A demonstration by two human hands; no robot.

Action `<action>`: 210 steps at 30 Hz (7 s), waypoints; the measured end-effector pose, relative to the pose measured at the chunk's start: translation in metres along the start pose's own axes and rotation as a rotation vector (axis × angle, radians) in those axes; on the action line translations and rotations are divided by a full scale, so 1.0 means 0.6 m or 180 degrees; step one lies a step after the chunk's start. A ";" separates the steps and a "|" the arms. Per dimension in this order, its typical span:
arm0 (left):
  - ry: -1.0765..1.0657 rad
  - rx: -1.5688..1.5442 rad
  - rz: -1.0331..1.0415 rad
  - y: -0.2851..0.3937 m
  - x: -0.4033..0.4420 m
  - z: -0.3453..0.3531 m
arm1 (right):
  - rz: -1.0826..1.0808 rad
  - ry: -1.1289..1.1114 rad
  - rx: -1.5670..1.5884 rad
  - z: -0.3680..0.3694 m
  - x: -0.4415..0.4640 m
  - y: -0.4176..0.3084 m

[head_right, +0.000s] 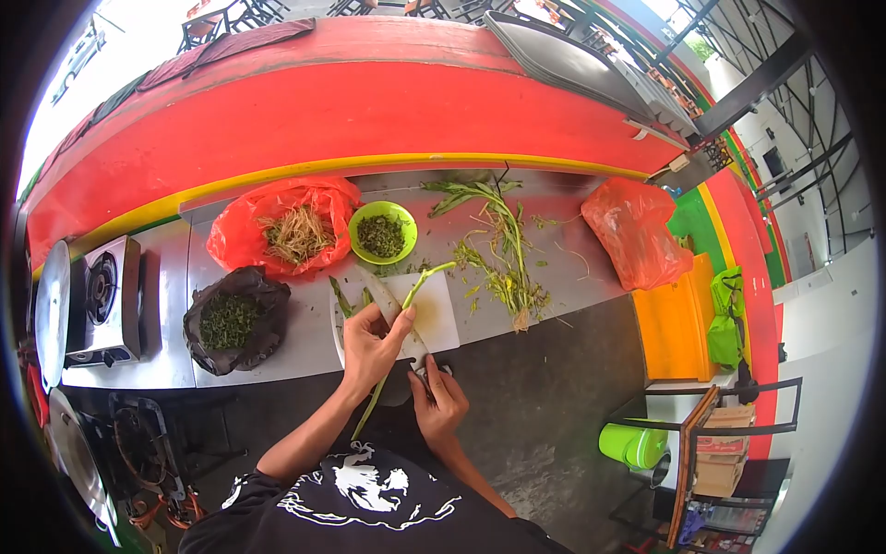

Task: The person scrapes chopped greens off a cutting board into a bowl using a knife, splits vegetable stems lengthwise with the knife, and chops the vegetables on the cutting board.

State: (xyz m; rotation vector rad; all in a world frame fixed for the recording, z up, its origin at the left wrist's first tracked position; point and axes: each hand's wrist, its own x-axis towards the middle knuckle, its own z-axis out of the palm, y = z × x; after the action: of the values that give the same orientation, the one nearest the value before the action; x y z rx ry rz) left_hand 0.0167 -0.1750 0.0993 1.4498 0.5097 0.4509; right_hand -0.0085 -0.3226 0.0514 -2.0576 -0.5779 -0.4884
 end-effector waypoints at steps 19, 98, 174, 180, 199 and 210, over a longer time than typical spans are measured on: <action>0.0102 0.0407 0.0045 0.002 0.001 -0.001 | 0.0065 -0.0044 0.0113 -0.003 0.006 -0.005; -0.1542 0.1683 0.0822 -0.311 0.148 -0.054 | 0.3317 -0.0612 0.1190 -0.028 -0.149 0.175; -0.1760 0.2717 0.1934 -0.397 0.156 0.064 | 0.2165 -0.0831 0.0010 0.066 -0.110 0.241; -0.1582 0.2559 0.1864 -0.391 0.153 0.069 | 0.2411 -0.1079 0.0161 0.044 -0.078 0.254; -0.1622 0.2435 0.1726 -0.384 0.152 0.077 | 0.2161 -0.1081 -0.0161 0.081 -0.066 0.264; -0.1371 0.2415 0.1741 -0.400 0.138 0.077 | 0.1754 -0.0756 -0.0273 0.092 -0.107 0.260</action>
State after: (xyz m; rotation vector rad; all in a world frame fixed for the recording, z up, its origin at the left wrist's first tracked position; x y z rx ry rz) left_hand 0.1072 -0.1820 -0.1422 2.3657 -0.1059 0.3636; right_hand 0.0354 -0.3626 -0.1156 -2.2555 -0.1057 0.0565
